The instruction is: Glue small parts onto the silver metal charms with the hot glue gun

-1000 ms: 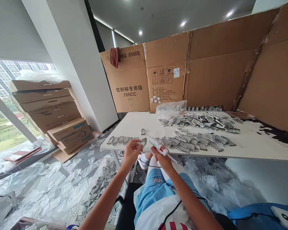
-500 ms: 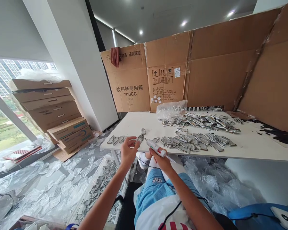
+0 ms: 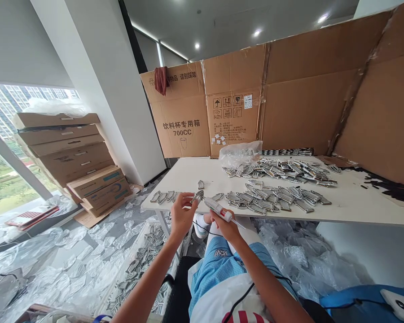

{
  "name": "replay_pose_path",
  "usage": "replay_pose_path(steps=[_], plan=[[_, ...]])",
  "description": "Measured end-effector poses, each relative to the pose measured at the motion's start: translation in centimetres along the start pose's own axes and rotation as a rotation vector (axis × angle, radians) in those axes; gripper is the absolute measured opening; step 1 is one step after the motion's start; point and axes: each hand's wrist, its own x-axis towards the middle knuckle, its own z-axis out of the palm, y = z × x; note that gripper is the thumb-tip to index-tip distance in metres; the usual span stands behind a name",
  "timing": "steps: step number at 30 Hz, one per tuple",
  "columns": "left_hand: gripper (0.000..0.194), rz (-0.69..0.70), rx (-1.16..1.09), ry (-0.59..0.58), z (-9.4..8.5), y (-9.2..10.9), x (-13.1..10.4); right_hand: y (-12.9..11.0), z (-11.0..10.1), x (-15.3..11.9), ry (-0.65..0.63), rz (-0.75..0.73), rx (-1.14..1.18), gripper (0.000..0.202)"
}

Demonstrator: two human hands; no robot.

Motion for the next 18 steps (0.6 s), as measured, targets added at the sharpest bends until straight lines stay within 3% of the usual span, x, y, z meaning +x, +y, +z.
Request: replay_pose_path(steps=[18], plan=[[0.027,0.065,0.018,0.011,0.0,1.0,-0.4,2.3,0.3,0.9,0.005,-0.004,0.077,0.059]])
